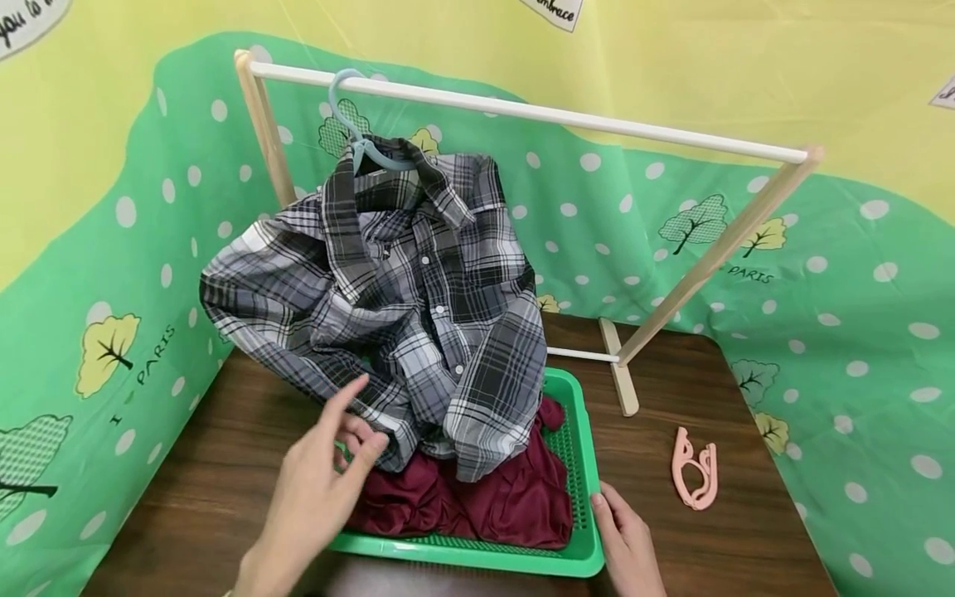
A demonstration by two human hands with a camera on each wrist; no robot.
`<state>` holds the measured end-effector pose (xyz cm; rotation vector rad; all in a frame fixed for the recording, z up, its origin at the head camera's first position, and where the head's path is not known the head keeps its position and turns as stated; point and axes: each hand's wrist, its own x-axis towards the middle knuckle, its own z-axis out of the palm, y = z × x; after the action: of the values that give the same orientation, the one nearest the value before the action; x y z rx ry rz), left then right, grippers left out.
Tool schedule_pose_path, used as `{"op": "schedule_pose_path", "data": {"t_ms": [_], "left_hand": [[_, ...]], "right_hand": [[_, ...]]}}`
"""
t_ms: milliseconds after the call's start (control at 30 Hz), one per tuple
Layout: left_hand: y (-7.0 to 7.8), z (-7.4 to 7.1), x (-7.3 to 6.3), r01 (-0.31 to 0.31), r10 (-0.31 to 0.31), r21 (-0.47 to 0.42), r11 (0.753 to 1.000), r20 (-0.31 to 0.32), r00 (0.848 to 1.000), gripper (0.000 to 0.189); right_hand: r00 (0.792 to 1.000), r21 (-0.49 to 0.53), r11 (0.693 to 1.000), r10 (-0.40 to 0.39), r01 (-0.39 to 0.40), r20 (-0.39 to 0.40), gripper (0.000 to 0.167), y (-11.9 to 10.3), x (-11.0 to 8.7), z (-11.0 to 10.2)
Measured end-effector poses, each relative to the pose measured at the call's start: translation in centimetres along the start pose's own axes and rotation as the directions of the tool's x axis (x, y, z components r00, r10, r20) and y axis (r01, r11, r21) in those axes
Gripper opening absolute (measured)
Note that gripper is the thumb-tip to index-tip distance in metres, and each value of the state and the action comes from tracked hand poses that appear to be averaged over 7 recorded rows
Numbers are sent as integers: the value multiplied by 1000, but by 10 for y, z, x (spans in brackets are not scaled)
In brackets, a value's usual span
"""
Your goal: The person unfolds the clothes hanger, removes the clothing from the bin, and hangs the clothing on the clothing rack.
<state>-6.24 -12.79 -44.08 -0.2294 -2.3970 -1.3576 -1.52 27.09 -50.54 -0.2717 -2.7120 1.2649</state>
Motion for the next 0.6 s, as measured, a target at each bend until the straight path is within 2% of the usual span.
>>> {"op": "schedule_pose_path", "data": {"t_ms": [100,233,333,500,567,600], "left_hand": [[2,12,-13,18,-21,78,997,42,999,78],[7,28,-24,57,-72,141,988,108,992,87],[12,37,-27,108,-139,178,978,172,975,94],[24,53,-29,204,-249,184,961,272,930,101],[27,60,-29,216,-258,174,961,276,926,103],[28,63,-28,211,-251,172,962,264,931,104]], "right_hand": [[1000,5,1000,6,-6,0,33,-1,0,1],[1000,6,1000,16,-16,2,34,-1,1,1],[1000,6,1000,25,-25,6,34,-1,1,1],[999,34,999,42,-42,3,33,-2,0,3],[999,47,998,49,-49,2,34,-3,0,3],[999,50,997,51,-51,1,34,-3,0,3]]}}
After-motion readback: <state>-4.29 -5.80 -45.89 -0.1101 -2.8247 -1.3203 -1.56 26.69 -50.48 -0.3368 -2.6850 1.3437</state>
